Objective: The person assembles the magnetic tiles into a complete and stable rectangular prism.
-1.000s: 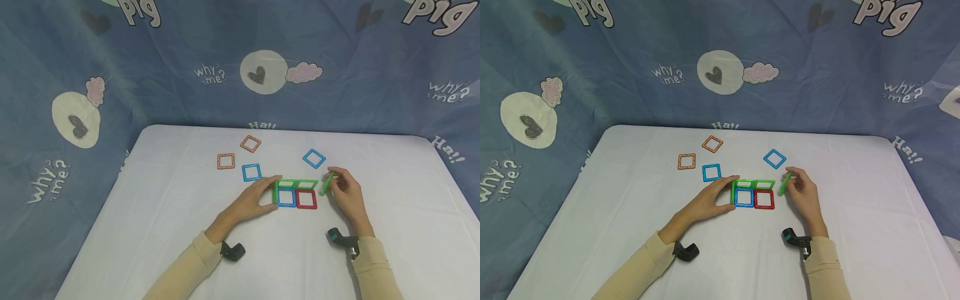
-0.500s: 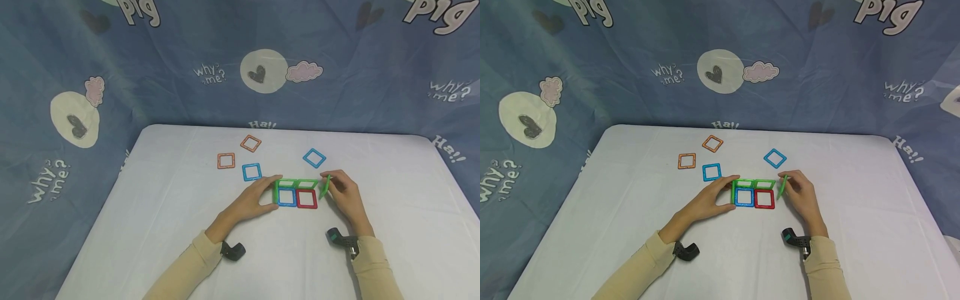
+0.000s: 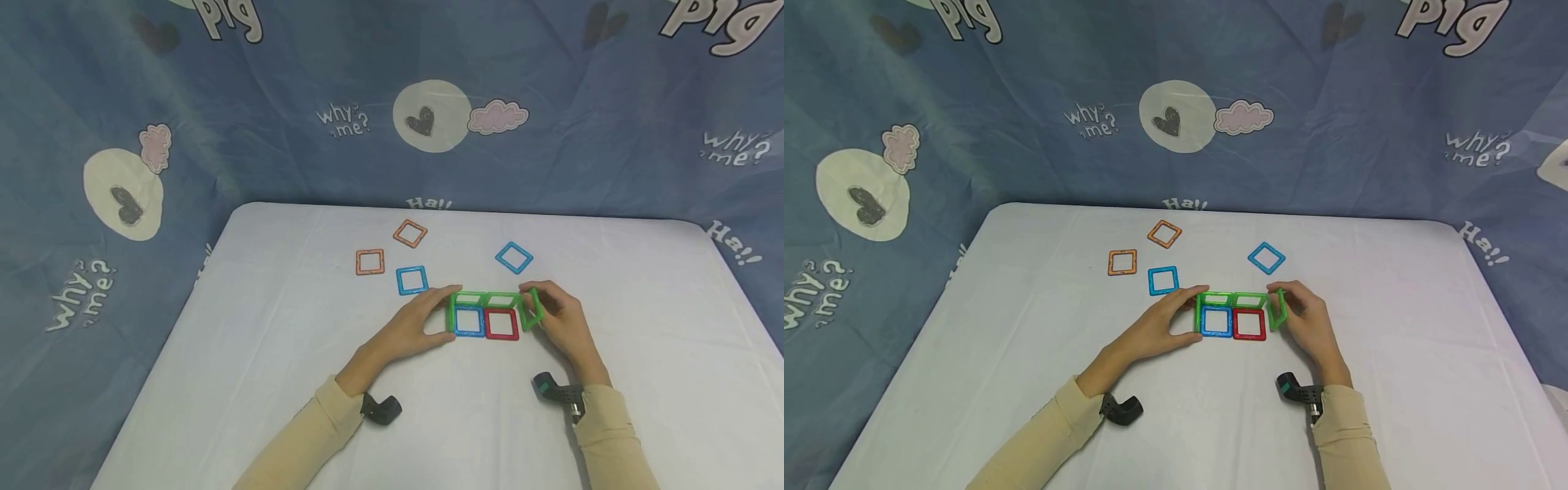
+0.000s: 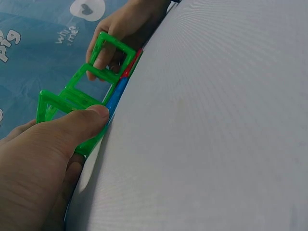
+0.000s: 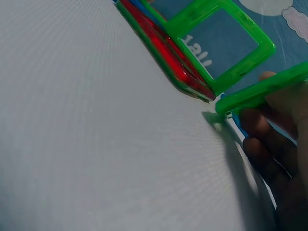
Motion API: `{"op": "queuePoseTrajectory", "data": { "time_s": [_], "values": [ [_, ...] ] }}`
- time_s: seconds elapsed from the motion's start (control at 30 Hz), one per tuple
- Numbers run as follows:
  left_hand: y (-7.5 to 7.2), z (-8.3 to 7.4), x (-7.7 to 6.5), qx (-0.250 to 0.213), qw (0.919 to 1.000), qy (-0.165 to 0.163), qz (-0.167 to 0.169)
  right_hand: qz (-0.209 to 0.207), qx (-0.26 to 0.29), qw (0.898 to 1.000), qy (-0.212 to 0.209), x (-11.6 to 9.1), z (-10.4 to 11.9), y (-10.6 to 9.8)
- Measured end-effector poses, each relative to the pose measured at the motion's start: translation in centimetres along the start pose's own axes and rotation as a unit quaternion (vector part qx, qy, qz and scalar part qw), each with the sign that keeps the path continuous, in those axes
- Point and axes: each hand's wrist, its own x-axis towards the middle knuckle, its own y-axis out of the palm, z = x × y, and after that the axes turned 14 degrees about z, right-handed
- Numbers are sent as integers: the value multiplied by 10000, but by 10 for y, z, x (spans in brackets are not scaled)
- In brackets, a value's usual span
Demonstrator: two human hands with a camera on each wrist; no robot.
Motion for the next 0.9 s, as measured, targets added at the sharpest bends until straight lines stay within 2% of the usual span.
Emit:
{"op": "queuePoseTrajectory", "data": {
  "time_s": [0.17, 0.37, 0.67, 0.9],
  "values": [
    [0, 0, 0, 10, 10000, 44, -21, 153, 93, 9998, -87, 0, -1, 0],
    [-1, 0, -1, -10, 10000, 32, 14, 272, 58, 9994, 198, -2, 3, 0],
    [-1, -1, -1, -42, 10000, 17, 30, 275, -86, 9991, 304, -7, 38, -3],
    [-1, -1, -1, -65, 10000, 11, 21, 274, -21, 9992, 278, -9, 43, -4]
  ]
}}
